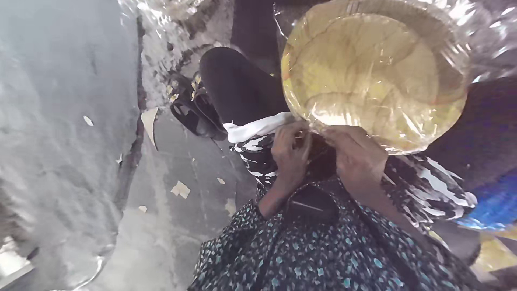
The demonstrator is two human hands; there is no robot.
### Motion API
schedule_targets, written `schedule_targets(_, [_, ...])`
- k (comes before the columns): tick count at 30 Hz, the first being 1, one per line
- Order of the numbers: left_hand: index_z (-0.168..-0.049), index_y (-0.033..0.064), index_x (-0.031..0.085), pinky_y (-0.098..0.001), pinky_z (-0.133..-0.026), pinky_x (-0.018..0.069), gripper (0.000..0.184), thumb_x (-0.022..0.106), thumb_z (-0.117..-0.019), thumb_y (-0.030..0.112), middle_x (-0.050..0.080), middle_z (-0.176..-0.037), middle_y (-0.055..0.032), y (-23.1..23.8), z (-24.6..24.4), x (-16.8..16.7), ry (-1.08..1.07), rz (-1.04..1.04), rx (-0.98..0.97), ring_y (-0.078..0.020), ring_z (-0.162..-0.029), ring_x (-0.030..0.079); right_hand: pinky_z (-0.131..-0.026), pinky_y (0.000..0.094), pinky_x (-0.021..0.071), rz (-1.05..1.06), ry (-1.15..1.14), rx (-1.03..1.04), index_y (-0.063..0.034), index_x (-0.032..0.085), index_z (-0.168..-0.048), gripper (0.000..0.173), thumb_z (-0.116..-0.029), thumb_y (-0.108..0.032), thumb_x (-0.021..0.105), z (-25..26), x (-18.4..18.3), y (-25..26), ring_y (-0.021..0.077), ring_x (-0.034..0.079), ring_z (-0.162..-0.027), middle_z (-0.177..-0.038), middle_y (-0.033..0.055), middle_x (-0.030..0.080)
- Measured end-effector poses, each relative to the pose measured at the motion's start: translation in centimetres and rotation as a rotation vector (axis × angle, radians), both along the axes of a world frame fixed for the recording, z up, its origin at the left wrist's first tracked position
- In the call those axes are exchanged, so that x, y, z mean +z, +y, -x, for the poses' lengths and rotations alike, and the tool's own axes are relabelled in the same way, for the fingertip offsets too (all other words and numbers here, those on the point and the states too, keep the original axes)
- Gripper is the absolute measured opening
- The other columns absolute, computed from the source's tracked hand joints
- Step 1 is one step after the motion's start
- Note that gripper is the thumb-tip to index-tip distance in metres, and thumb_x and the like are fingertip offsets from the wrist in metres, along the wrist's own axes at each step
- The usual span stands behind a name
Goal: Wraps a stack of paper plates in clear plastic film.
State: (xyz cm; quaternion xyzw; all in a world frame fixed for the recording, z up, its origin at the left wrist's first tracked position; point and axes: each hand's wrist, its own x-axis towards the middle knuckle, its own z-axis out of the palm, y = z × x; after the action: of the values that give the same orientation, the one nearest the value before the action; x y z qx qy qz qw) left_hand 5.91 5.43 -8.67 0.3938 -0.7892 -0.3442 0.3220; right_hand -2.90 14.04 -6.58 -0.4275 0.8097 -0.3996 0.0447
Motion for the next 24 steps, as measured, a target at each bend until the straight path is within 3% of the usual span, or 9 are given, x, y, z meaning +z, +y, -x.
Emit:
schedule_targets(3, [-0.100, -0.0039, 0.064, -0.0148, -0.061, 0.0505, 0.017, 0.068, -0.0849, 0.003, 0.067, -0.090, -0.0058, -0.1, -0.3, 0.3, 0.103, -0.268, -0.039, -0.0005, -0.069, 0.059, -0.079, 0.0361, 0.0566, 0.016, 0.006, -0.015, 0.0003, 0.078, -0.092, 0.020, -0.0903, 0.009, 0.060, -0.1, -0.1, -0.2, 0.0300, 0.073, -0.090, -0.096, 0.0181, 0.075])
schedule_targets(7, [-0.093, 0.0095, 0.054, -0.0154, -0.058, 0.0502, 0.018, 0.068, -0.0873, -0.001, 0.060, -0.078, 0.0087, -0.3, -1.1, 1.7, 0.225, -0.691, -0.085, 0.0038, -0.063, 0.056, -0.078, 0.0352, 0.0565, 0.005, 0.021, -0.044, 0.0010, 0.077, -0.089, 0.021, -0.0881, 0.012, 0.059, -0.1, 0.1, -0.3, 0.0298, 0.073, -0.088, -0.095, 0.0177, 0.075])
schedule_targets(13, [-0.101, 0.0060, 0.055, -0.0195, -0.064, 0.0531, 0.009, 0.060, -0.0957, 0.001, 0.061, -0.084, 0.0041, -0.9, -0.8, 1.5, 0.142, -0.757, -0.071, -0.0003, -0.070, 0.059, -0.082, 0.0334, 0.0565, 0.030, -0.038, -0.014, 0.0010, 0.077, -0.091, 0.017, -0.0888, 0.009, 0.063, -0.1, -0.1, -0.3, 0.0281, 0.073, -0.091, -0.096, 0.0175, 0.076])
schedule_targets(16, [-0.110, 0.0051, 0.053, -0.0198, -0.063, 0.0530, 0.019, 0.064, -0.0946, 0.003, 0.061, -0.085, 0.0032, -1.1, -0.1, 1.0, 0.125, -0.711, 0.002, -0.0009, -0.070, 0.059, -0.084, 0.0347, 0.0573, 0.026, -0.058, 0.010, 0.0005, 0.078, -0.094, 0.018, -0.0897, 0.008, 0.063, 0.1, -0.4, -0.4, 0.0284, 0.074, -0.093, -0.098, 0.0176, 0.076])
schedule_targets(18, [-0.123, 0.0027, 0.048, -0.0212, -0.068, 0.0551, 0.040, 0.071, -0.0898, 0.003, 0.063, -0.092, 0.0003, -1.3, -0.1, 0.7, 0.114, -0.667, 0.032, -0.0028, -0.076, 0.063, -0.082, 0.0375, 0.0574, -0.025, -0.044, 0.014, -0.0002, 0.079, -0.095, 0.018, -0.0908, 0.006, 0.063, 0.2, -0.2, -0.3, 0.0301, 0.074, -0.093, -0.099, 0.0175, 0.076])
schedule_targets(21, [-0.138, -0.0029, 0.038, -0.0286, -0.082, 0.0585, 0.070, 0.081, -0.0831, 0.008, 0.058, -0.120, -0.0152, -2.7, -1.0, 0.6, 0.014, -0.657, -0.064, -0.0135, -0.099, 0.066, -0.080, 0.0419, 0.0578, -0.038, -0.030, 0.016, 0.0002, 0.078, -0.093, 0.019, -0.0911, 0.006, 0.061, 0.4, -0.1, 0.3, 0.0329, 0.074, -0.091, -0.098, 0.0184, 0.076])
schedule_targets(22, [-0.144, -0.0031, 0.035, -0.0308, -0.085, 0.0591, 0.076, 0.080, -0.0834, 0.006, 0.057, -0.129, -0.0190, -3.2, -1.4, 1.1, -0.025, -0.724, -0.134, -0.0159, -0.103, 0.067, -0.080, 0.0425, 0.0580, -0.038, -0.033, 0.021, -0.0003, 0.079, -0.093, 0.019, -0.0923, 0.004, 0.060, 0.4, -0.2, 0.6, 0.0331, 0.074, -0.091, -0.098, 0.0182, 0.076])
schedule_targets(24, [-0.157, 0.0049, 0.013, -0.0298, -0.091, 0.0570, 0.092, 0.073, -0.0872, 0.006, 0.050, -0.142, -0.0159, -4.5, -2.1, 2.9, -0.088, -0.982, -0.307, -0.0125, -0.111, 0.065, -0.083, 0.0430, 0.0575, -0.037, -0.047, 0.029, -0.0008, 0.079, -0.095, 0.021, -0.0922, 0.003, 0.059, 0.3, -0.3, 1.3, 0.0338, 0.074, -0.094, -0.099, 0.0179, 0.076])
